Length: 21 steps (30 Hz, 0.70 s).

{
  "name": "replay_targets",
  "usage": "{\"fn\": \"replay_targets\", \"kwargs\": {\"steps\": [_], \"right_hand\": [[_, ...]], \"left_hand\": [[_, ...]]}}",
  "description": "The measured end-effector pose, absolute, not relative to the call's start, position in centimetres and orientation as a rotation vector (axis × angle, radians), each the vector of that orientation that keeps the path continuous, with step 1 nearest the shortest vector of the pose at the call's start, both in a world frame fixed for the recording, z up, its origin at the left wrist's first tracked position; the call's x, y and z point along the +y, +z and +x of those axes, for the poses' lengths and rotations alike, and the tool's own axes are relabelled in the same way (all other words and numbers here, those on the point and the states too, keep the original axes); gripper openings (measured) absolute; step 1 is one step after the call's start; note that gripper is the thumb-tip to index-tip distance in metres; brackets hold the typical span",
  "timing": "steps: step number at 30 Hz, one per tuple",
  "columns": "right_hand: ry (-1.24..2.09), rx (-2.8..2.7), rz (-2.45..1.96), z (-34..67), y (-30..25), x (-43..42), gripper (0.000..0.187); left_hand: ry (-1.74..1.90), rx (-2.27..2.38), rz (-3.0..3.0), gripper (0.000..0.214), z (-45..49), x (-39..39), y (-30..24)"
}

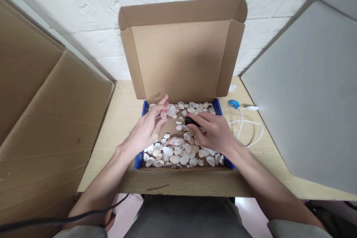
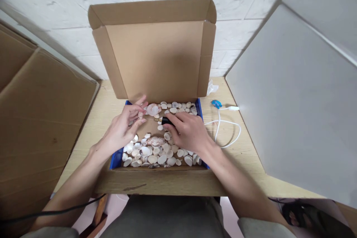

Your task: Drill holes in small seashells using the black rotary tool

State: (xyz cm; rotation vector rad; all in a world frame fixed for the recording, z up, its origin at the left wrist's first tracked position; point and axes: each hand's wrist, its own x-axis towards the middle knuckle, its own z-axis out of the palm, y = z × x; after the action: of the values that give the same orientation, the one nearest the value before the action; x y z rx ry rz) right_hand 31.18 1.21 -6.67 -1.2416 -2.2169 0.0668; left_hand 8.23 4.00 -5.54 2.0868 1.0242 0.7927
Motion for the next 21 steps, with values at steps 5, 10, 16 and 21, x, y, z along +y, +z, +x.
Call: {"fn": "replay_targets", "kwargs": {"steps": [5, 10, 16, 21], "right_hand": [[0.043, -2.226, -1.246, 31.13, -6.57, 1.20, 0.030], [0.000, -2.219, -1.240, 31.16, -6.61, 1.20, 0.028], [-0.096, -2.199, -1.201, 31.23, -6.61, 1.22, 0.026], [-0.094, -2.183, -1.214, 31.26, -6.68, 1.22, 0.026]], "left_hand": [[0.663, 1.044, 2.249, 0.035, 7.86, 4.13, -4.97], [0.721, 0.981, 2.395, 0.035, 7.77, 4.27, -4.88], [0.796, 1.025, 2.344, 0.031, 7.77, 4.36, -5.01], [0.824, 1.001, 2.268, 0.035, 8.07, 4.31, -5.01]]}}
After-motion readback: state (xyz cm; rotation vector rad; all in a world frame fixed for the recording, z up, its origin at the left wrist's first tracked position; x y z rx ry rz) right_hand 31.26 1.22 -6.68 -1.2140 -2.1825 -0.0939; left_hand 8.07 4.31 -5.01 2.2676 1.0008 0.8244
